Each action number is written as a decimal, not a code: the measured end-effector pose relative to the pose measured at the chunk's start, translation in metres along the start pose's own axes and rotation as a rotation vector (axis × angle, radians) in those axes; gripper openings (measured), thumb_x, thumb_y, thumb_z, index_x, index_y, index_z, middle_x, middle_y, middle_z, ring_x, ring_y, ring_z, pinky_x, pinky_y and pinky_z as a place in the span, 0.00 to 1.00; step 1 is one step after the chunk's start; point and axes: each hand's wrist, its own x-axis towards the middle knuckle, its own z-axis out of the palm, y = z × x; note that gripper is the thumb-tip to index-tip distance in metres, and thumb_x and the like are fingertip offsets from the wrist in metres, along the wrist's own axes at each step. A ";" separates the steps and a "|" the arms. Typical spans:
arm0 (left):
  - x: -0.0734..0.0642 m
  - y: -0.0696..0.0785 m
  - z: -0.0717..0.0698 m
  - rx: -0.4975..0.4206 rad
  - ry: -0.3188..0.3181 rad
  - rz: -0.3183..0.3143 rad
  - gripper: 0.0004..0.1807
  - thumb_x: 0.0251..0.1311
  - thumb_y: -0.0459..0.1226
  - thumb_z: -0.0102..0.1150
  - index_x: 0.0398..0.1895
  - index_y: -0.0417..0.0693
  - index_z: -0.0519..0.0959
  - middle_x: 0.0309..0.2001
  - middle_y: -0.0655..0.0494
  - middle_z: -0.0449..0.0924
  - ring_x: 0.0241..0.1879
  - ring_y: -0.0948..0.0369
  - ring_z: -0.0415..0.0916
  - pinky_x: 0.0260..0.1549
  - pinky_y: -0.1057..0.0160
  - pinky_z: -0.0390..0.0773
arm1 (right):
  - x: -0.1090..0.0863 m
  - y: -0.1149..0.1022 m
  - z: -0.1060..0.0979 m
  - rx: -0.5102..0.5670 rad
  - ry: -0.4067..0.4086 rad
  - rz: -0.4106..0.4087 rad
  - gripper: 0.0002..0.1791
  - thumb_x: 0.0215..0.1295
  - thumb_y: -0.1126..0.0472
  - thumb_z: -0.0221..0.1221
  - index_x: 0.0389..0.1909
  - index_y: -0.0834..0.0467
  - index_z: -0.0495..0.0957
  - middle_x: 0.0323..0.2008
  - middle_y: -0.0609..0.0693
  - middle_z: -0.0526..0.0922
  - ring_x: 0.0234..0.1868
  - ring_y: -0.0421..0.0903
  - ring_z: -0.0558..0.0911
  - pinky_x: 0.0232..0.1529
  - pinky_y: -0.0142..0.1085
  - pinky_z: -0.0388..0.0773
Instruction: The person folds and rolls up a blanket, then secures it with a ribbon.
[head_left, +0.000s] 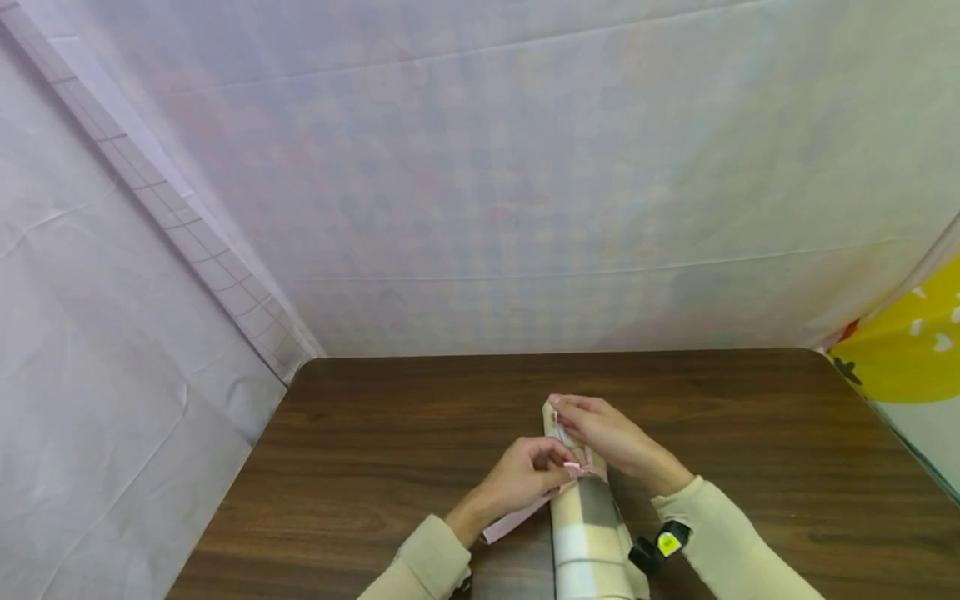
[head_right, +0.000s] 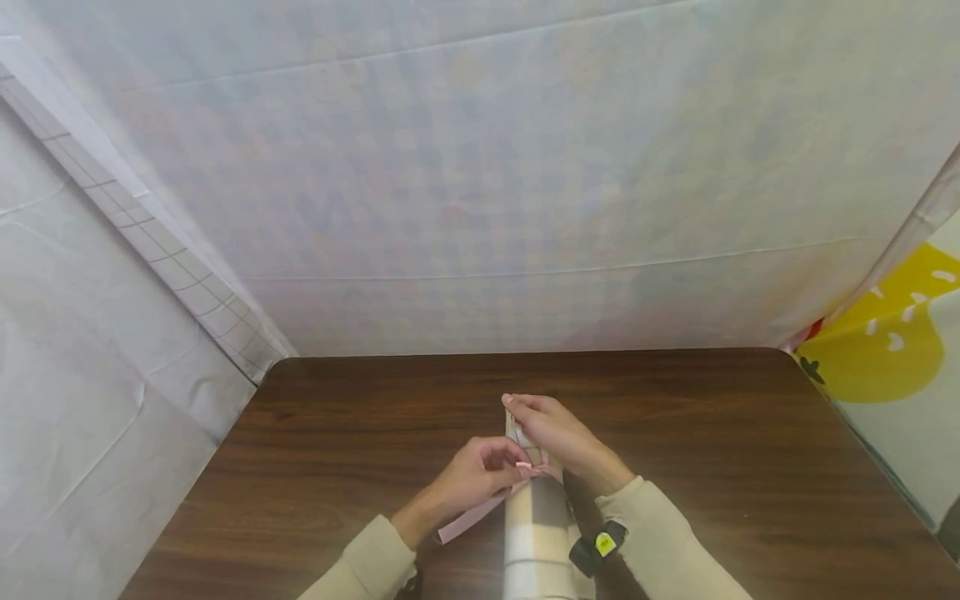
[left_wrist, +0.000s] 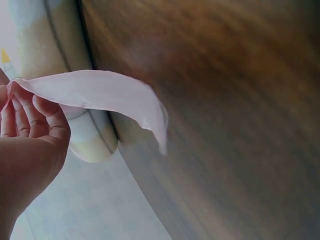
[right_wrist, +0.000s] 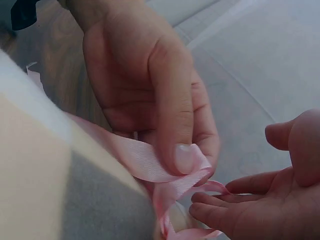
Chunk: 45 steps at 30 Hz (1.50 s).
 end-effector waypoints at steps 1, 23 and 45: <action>0.000 0.000 0.000 -0.012 -0.001 -0.005 0.05 0.61 0.32 0.64 0.38 0.40 0.83 0.27 0.62 0.80 0.22 0.71 0.72 0.21 0.74 0.72 | 0.001 0.000 0.001 -0.005 0.003 0.002 0.37 0.78 0.49 0.45 0.71 0.76 0.54 0.72 0.71 0.56 0.73 0.64 0.57 0.72 0.52 0.56; 0.002 -0.004 -0.002 0.041 0.044 0.055 0.06 0.60 0.35 0.66 0.37 0.43 0.84 0.26 0.63 0.81 0.23 0.73 0.73 0.22 0.74 0.72 | -0.028 -0.004 -0.011 -0.239 0.113 -0.131 0.19 0.76 0.59 0.51 0.55 0.70 0.77 0.52 0.64 0.82 0.51 0.56 0.83 0.52 0.46 0.81; 0.004 0.003 0.001 0.034 0.097 0.038 0.04 0.59 0.31 0.66 0.37 0.41 0.84 0.28 0.47 0.82 0.24 0.70 0.72 0.22 0.74 0.69 | -0.058 0.039 0.002 -0.391 0.195 -0.269 0.10 0.59 0.66 0.67 0.42 0.62 0.82 0.32 0.49 0.85 0.30 0.35 0.80 0.30 0.30 0.79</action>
